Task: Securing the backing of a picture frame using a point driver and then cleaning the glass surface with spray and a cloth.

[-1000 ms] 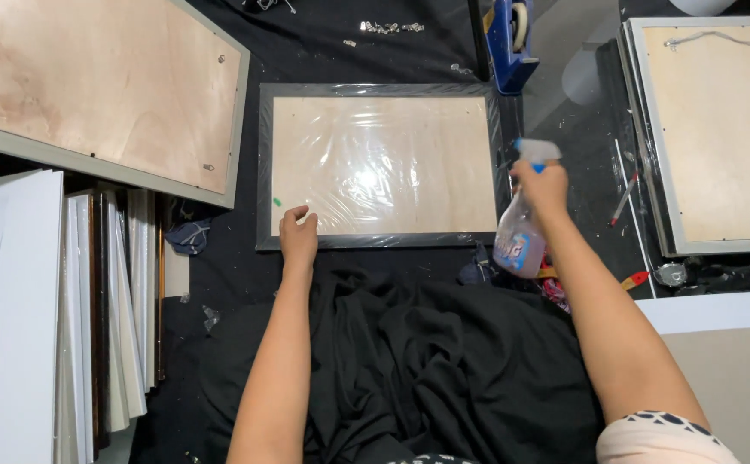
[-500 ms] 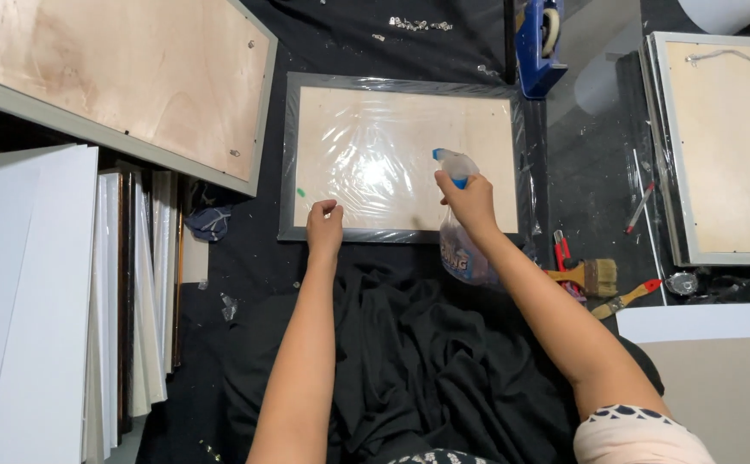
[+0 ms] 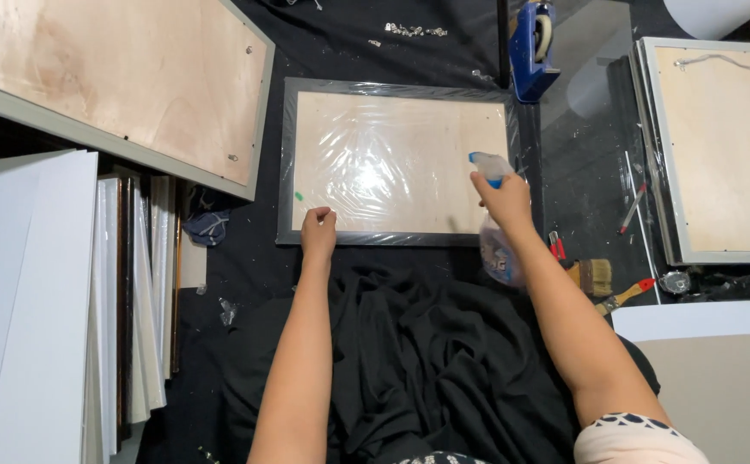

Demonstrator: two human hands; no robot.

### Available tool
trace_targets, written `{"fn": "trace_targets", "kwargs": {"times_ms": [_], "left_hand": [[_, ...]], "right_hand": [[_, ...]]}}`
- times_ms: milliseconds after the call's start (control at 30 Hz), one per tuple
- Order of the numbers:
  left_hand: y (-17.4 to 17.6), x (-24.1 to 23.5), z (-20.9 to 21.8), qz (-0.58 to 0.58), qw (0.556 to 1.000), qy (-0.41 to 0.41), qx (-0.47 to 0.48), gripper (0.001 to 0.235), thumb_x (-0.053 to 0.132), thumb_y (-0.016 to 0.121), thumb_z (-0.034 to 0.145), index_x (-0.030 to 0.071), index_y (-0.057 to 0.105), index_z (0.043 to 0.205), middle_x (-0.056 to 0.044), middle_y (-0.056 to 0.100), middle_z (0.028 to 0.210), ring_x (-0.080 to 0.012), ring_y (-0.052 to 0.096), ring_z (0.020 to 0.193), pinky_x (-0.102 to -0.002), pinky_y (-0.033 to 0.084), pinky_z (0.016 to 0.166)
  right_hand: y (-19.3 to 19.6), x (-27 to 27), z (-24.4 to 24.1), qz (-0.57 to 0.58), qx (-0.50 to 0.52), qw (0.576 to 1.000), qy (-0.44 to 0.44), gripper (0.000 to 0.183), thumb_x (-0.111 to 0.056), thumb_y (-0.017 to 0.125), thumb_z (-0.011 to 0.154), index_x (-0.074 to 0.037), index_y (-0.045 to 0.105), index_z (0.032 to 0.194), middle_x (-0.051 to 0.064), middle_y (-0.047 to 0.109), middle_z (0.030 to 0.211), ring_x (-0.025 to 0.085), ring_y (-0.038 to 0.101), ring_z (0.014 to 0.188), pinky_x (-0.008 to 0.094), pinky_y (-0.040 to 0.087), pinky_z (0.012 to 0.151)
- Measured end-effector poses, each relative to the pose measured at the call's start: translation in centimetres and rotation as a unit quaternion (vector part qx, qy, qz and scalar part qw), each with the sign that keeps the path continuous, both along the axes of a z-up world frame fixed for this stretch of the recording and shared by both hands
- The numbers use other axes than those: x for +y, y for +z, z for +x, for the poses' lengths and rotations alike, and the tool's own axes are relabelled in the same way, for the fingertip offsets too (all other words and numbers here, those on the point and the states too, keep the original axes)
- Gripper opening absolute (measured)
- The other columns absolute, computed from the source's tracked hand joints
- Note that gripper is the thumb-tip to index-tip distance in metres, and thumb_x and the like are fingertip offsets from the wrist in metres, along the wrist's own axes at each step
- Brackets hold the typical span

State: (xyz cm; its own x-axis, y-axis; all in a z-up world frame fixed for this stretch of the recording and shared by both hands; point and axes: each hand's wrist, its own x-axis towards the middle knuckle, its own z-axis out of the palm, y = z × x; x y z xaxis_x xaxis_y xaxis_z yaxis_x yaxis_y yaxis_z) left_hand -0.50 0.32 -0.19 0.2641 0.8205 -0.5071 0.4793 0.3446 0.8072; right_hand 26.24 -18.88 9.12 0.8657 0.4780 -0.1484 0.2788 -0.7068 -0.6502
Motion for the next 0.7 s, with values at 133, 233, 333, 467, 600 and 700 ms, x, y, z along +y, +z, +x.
{"fn": "trace_targets", "kwargs": {"times_ms": [133, 233, 333, 467, 600, 700], "left_hand": [[1.8, -0.3, -0.1, -0.01, 1.0, -0.017, 0.005, 0.038, 0.029, 0.059, 0.1, 0.008, 0.06, 0.132, -0.017, 0.057, 0.136, -0.0323, 0.053, 0.132, -0.044, 0.048, 0.105], [2.1, -0.3, -0.2, -0.015, 1.0, -0.016, 0.009, 0.038, 0.029, 0.058, 0.1, 0.008, 0.061, 0.132, -0.017, 0.058, 0.134, -0.0315, 0.054, 0.13, -0.044, 0.049, 0.104], [1.5, -0.2, -0.4, -0.013, 0.999, -0.033, 0.025, 0.038, 0.031, 0.059, 0.1, 0.009, 0.061, 0.132, -0.016, 0.059, 0.134, -0.0315, 0.055, 0.129, -0.045, 0.049, 0.102], [0.9, -0.1, -0.5, -0.014, 0.998, -0.049, 0.032, 0.04, 0.031, 0.059, 0.101, 0.007, 0.061, 0.133, -0.018, 0.06, 0.132, -0.0328, 0.056, 0.128, -0.046, 0.05, 0.101], [1.2, -0.2, -0.3, 0.0, 0.996, -0.075, 0.049, 0.04, 0.031, 0.059, 0.101, 0.006, 0.062, 0.132, -0.018, 0.062, 0.13, -0.034, 0.056, 0.128, -0.047, 0.048, 0.101], [2.2, 0.2, 0.1, -0.032, 0.995, -0.081, 0.058, 0.038, 0.031, 0.055, 0.101, 0.01, 0.061, 0.131, -0.012, 0.061, 0.132, -0.0292, 0.057, 0.125, -0.043, 0.047, 0.099]], "right_hand": [[-2.8, -2.8, 5.9, -0.029, -0.06, 0.996, -0.058, 0.051, -0.055, 0.076, 0.089, -0.007, 0.071, 0.074, 0.006, 0.068, 0.058, 0.028, 0.074, 0.07, 0.041, 0.056, 0.067], [-2.2, -3.9, 8.0, 0.023, -0.048, 0.995, -0.087, 0.061, -0.056, 0.082, 0.088, 0.004, 0.072, 0.087, 0.021, 0.073, 0.085, 0.04, 0.072, 0.089, 0.05, 0.055, 0.075], [-0.3, -4.0, 8.4, 0.111, -0.058, 0.983, -0.131, 0.06, -0.054, 0.085, 0.089, 0.002, 0.07, 0.104, 0.022, 0.072, 0.091, 0.037, 0.073, 0.086, 0.05, 0.057, 0.072], [-0.9, -8.2, 15.7, 0.244, -0.107, 0.945, -0.191, 0.037, -0.031, 0.074, 0.093, -0.014, 0.06, 0.121, 0.012, 0.07, 0.097, 0.023, 0.074, 0.064, 0.033, 0.062, 0.061], [-1.7, -12.2, 17.7, 0.177, -0.116, 0.944, -0.254, 0.05, -0.037, 0.076, 0.107, -0.019, 0.05, 0.146, 0.02, 0.057, 0.142, 0.041, 0.052, 0.133, 0.053, 0.045, 0.111], [-3.6, -14.3, 19.0, 0.209, -0.13, 0.926, -0.286, 0.047, -0.034, 0.071, 0.106, -0.025, 0.046, 0.146, 0.018, 0.06, 0.14, 0.038, 0.058, 0.127, 0.049, 0.047, 0.104]]}}
